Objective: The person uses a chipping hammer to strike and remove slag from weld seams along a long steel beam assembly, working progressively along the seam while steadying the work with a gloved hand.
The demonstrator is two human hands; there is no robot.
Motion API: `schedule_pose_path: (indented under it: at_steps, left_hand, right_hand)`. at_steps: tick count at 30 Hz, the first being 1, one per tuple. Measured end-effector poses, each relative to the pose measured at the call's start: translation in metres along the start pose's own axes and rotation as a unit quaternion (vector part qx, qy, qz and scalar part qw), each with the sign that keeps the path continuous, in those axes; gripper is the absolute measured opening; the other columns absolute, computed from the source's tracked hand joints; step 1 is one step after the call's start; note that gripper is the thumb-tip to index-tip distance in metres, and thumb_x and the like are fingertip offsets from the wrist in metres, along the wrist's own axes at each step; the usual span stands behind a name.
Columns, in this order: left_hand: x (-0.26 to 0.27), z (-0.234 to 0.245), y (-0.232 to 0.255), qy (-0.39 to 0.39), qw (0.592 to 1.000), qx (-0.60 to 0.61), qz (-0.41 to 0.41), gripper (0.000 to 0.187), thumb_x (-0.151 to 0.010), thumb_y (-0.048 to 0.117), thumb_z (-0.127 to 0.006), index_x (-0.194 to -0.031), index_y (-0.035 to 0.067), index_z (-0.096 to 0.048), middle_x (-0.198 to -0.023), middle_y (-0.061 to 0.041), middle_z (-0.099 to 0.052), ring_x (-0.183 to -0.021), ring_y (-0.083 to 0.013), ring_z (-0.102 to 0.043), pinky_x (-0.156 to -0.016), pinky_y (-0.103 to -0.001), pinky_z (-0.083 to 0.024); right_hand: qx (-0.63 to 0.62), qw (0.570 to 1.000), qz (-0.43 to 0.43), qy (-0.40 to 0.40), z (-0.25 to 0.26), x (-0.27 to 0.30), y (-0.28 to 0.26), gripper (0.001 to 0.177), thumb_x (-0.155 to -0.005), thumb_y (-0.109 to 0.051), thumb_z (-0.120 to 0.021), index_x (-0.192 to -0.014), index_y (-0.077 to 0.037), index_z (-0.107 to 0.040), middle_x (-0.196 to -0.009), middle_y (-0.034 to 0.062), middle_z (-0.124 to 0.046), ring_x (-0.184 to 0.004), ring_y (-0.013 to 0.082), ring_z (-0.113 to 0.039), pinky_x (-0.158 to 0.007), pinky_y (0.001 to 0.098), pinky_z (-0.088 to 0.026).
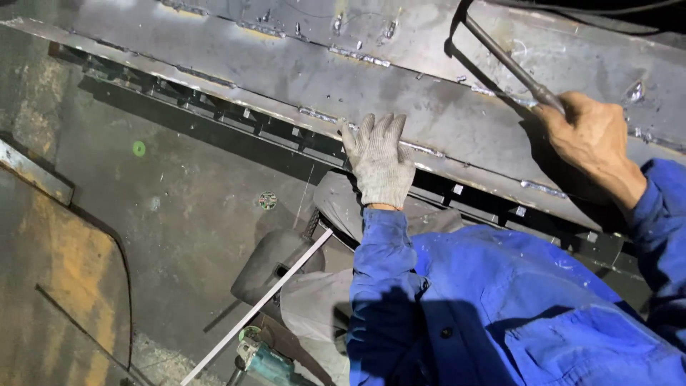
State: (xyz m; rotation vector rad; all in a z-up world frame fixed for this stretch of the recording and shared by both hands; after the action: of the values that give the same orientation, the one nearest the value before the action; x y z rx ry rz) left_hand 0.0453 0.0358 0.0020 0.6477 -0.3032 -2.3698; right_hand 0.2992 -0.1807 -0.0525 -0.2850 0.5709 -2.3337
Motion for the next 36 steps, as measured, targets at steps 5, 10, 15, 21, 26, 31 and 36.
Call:
schedule_pose_path:
  at_steps: [5, 10, 15, 21, 26, 31, 36]
  left_hand:
    - [0.002, 0.004, 0.002, -0.012, 1.0, -0.002, 0.007, 0.053, -0.077, 0.01, -0.072, -0.13, 0.017, -0.066, -0.133, -0.005, -0.066, -0.135, -0.0311, -0.054, -0.13, -0.06, -0.016]
    - [-0.002, 0.005, 0.001, -0.034, 0.999, -0.012, 0.015, 0.054, -0.077, 0.01, -0.072, -0.13, 0.018, -0.067, -0.134, -0.004, -0.066, -0.136, -0.031, -0.054, -0.13, -0.06, -0.016]
    - [0.0, 0.001, -0.001, -0.035, 0.999, 0.003, 0.015, 0.054, -0.077, 0.01, -0.071, -0.131, 0.018, -0.066, -0.134, -0.004, -0.066, -0.135, -0.0312, -0.053, -0.13, -0.06, -0.015]
    - [0.004, 0.003, -0.002, -0.001, 1.0, 0.011, 0.004, 0.052, -0.08, 0.01, -0.071, -0.132, 0.017, -0.066, -0.135, -0.005, -0.065, -0.137, -0.0317, -0.053, -0.131, -0.061, -0.015]
    - [0.007, 0.001, -0.004, 0.009, 1.0, 0.027, 0.009, 0.051, -0.08, 0.01, -0.07, -0.13, 0.018, -0.067, -0.134, -0.004, -0.065, -0.137, -0.0306, -0.055, -0.133, -0.06, -0.016]
    - [0.003, 0.006, -0.002, 0.008, 1.0, 0.028, 0.007, 0.05, -0.079, 0.011, -0.071, -0.129, 0.016, -0.066, -0.133, -0.005, -0.064, -0.136, -0.0319, -0.054, -0.131, -0.061, -0.017]
    - [0.005, 0.003, -0.003, 0.025, 0.999, 0.024, 0.006, 0.05, -0.079, 0.01, -0.071, -0.128, 0.016, -0.067, -0.133, -0.005, -0.064, -0.136, -0.0323, -0.053, -0.131, -0.062, -0.018]
  right_hand:
    - [-0.041, 0.999, -0.004, 0.003, -0.002, 0.007, 0.009, 0.041, -0.111, -0.041, -0.07, -0.115, -0.001, -0.075, -0.078, 0.0218, -0.069, -0.072, 0.0357, -0.068, -0.067, 0.0434, -0.051]
    - [-0.062, 0.998, -0.014, -0.005, 0.007, 0.01, -0.005, 0.041, -0.11, -0.041, -0.07, -0.118, 0.0, -0.075, -0.075, 0.0206, -0.068, -0.069, 0.0321, -0.066, -0.064, 0.0427, -0.05]
    - [-0.057, 0.998, -0.01, -0.038, 0.006, 0.004, -0.013, 0.042, -0.109, -0.041, -0.068, -0.122, -0.002, -0.075, -0.07, 0.0203, -0.064, -0.061, 0.0315, -0.063, -0.061, 0.0438, -0.048]
    - [-0.009, 0.993, -0.005, -0.115, 0.001, 0.009, -0.027, 0.045, -0.103, -0.045, -0.068, -0.124, -0.006, -0.076, -0.065, 0.0216, -0.063, -0.054, 0.0333, -0.062, -0.056, 0.0468, -0.048]
    - [0.109, 0.982, -0.009, -0.155, 0.023, 0.017, -0.02, 0.049, -0.099, -0.049, -0.067, -0.129, -0.011, -0.075, -0.062, 0.0209, -0.066, -0.057, 0.0333, -0.064, -0.056, 0.0454, -0.051]
    - [0.108, 0.984, -0.019, -0.138, 0.006, 0.015, 0.041, 0.05, -0.102, -0.053, -0.067, -0.126, -0.01, -0.075, -0.064, 0.0187, -0.068, -0.056, 0.0321, -0.068, -0.06, 0.0435, -0.054]
    - [0.036, 0.985, -0.022, -0.167, -0.022, -0.02, -0.023, 0.051, -0.102, -0.054, -0.066, -0.126, -0.009, -0.075, -0.064, 0.0183, -0.065, -0.055, 0.0325, -0.067, -0.058, 0.0449, -0.053]
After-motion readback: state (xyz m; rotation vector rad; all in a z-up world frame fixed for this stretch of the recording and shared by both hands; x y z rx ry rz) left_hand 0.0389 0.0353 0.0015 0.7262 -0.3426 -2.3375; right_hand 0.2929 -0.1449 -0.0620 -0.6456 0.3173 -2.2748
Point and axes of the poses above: each hand's wrist, its own x-axis away from the middle knuckle, its own z-axis out of the back of the hand, y = z × x, the point moved 7 cm from there along -x, towards the middle knuckle
